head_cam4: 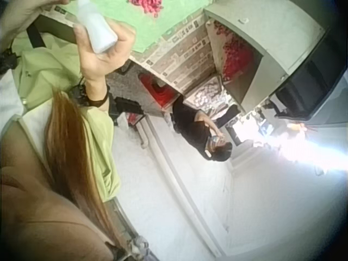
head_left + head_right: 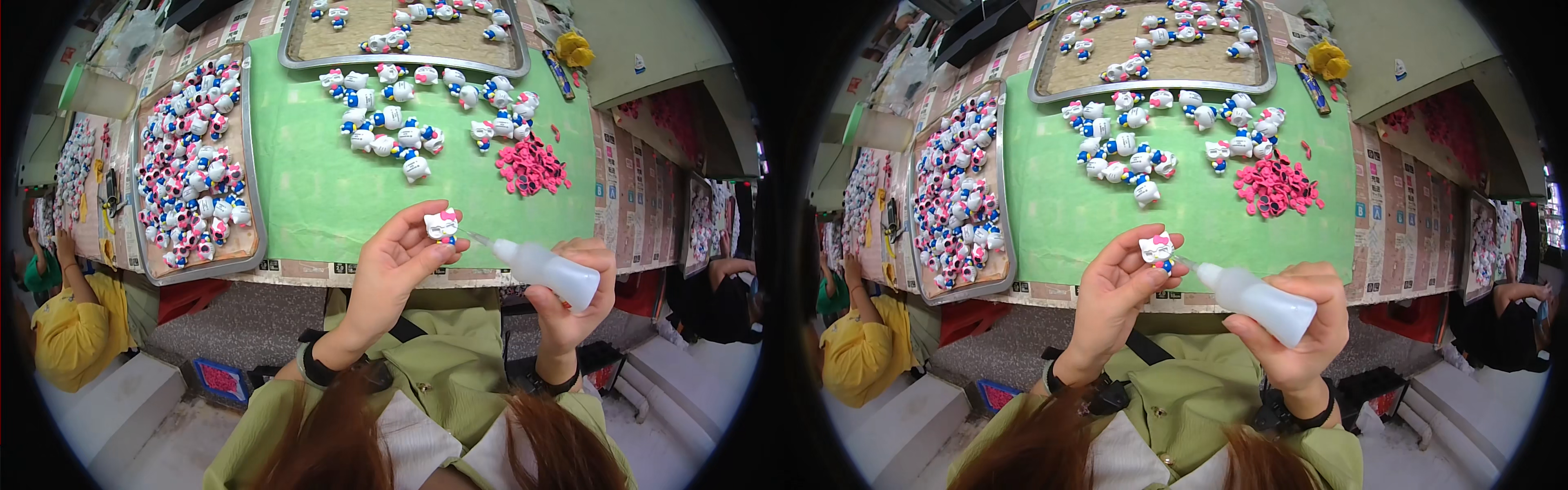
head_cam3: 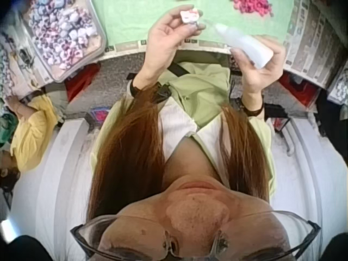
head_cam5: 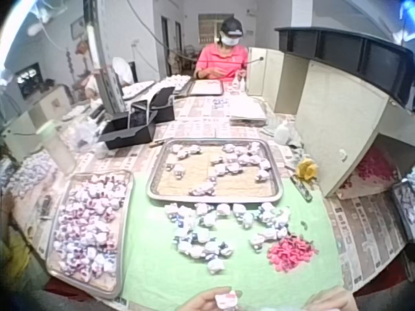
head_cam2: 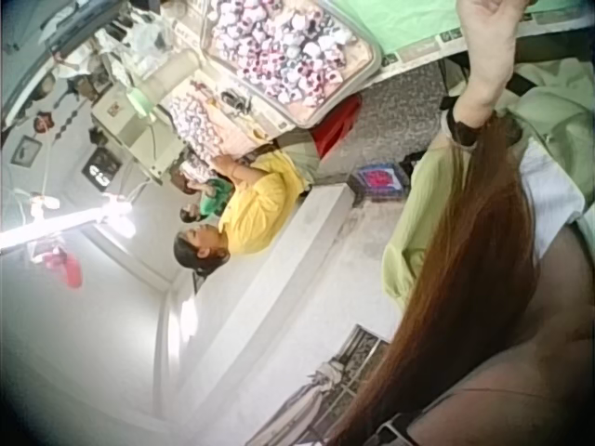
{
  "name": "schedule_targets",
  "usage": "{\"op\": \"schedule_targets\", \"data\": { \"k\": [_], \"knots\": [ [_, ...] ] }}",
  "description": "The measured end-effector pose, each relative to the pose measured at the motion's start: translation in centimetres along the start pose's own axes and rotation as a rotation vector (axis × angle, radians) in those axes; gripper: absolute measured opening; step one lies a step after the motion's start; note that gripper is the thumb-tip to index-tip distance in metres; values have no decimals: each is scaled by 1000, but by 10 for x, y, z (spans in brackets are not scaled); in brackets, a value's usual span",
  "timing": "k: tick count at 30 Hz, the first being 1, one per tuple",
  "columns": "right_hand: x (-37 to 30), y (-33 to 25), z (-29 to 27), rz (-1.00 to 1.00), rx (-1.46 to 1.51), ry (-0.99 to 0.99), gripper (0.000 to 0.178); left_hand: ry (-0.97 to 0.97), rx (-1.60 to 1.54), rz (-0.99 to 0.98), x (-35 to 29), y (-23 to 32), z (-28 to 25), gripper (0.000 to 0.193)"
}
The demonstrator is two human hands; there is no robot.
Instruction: Glue pink bows onto white cat toy heads and attach them to toy bodies.
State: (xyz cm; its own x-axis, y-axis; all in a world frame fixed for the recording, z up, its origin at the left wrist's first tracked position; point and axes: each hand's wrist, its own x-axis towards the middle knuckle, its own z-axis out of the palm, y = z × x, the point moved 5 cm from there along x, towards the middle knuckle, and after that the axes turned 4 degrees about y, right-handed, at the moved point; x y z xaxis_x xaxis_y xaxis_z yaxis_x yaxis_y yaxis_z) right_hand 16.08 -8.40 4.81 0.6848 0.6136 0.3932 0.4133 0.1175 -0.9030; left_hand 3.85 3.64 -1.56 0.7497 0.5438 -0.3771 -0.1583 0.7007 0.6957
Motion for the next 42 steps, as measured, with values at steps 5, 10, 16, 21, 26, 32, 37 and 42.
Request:
{"op": "schedule_targets", "data": {
  "k": [5, 10, 16, 21, 26, 32, 37, 42],
  "knots": [
    [0, -1, 2, -5, -7, -22, 43, -4, -7, -23, 0, -1, 2, 39],
    [1, -1, 2, -21, -38, -30, 43, 8, -2, -10, -2, 2, 1, 39],
    [0, 2, -3, 41, 13, 5, 38, 10, 36, 45, 0, 1, 0, 38],
    [20, 33, -34, 256, 407, 331, 29, 108, 73, 65, -1, 4, -5, 40],
    [54, 96, -84, 309, 11, 433, 39, 131, 52, 56, 4, 5, -8, 39],
    [49, 86, -83, 26, -558, 465, 30, 172, 79, 51, 4, 6, -10, 39],
    [35, 85, -37, 78, -559, 80, 18, 153, 69, 20, 5, -1, -8, 38],
    [32, 76, 1, 53, -467, -164, 23, 130, 73, 2, 5, 0, -6, 38]
  ]
}}
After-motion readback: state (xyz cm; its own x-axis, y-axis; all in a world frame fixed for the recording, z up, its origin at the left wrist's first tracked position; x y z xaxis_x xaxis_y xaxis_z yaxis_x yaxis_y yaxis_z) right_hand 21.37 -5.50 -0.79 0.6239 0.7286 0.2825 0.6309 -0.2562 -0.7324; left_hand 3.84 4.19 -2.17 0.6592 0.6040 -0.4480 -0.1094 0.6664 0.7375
